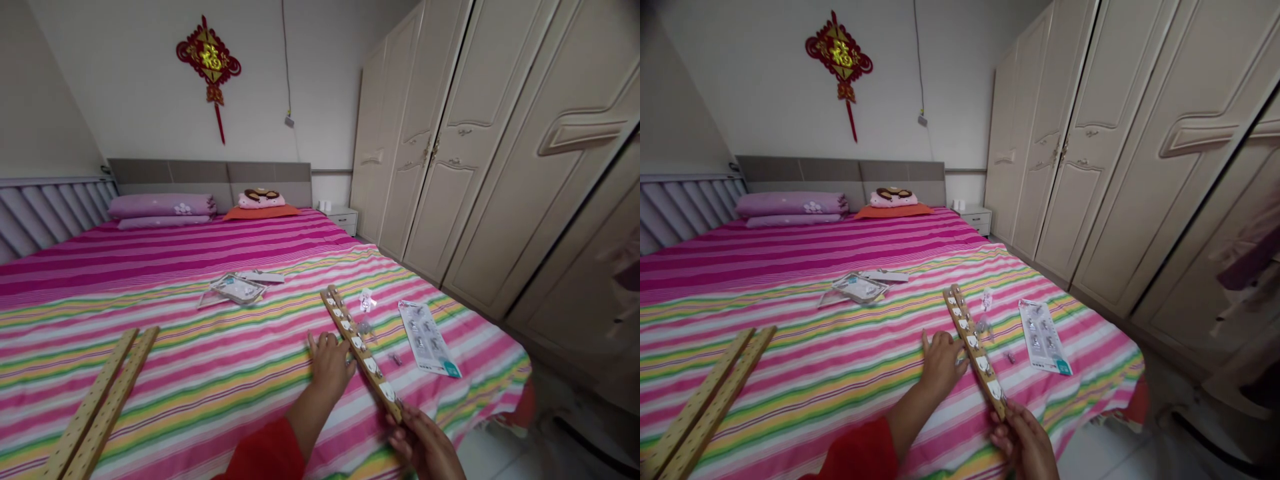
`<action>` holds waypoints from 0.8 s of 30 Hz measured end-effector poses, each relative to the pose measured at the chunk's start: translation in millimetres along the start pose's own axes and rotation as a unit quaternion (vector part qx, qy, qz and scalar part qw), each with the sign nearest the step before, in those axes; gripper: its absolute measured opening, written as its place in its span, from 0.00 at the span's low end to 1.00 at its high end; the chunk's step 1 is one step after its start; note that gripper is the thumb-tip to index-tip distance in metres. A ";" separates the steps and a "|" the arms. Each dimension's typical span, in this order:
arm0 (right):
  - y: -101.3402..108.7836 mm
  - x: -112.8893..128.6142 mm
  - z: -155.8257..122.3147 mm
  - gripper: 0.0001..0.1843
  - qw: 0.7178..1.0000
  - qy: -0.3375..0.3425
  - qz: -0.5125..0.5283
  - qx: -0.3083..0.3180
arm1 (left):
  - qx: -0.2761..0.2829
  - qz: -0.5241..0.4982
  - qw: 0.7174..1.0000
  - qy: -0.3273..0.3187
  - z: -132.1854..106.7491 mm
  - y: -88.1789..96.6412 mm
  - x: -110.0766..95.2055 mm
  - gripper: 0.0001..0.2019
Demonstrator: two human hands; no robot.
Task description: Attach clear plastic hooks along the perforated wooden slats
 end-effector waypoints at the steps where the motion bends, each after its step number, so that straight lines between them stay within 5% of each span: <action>1: -0.3 0.3 -0.9 0.23 1.000 -0.002 0.001 -0.002 | 0.003 0.000 1.000 -0.007 -0.3 -0.5 0.1 0.14; 15: -7.7 7.6 -9.5 0.19 1.000 0.003 -0.003 0.012 | 0.029 -0.052 0.998 0.024 3.2 2.2 7.5 0.07; 24: -10.2 8.1 -16.6 0.23 1.000 0.000 0.006 -0.004 | -0.012 -0.117 0.993 0.020 6.3 17.9 12.2 0.08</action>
Point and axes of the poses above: each hand's wrist, its own z-axis towards the middle knuckle, its own y-axis out of the back of the hand, x = y × z, the point moved 7 cm from there along z, towards the middle knuckle, and after that the axes turned 3 degrees about -z, right-handed, at the moved point
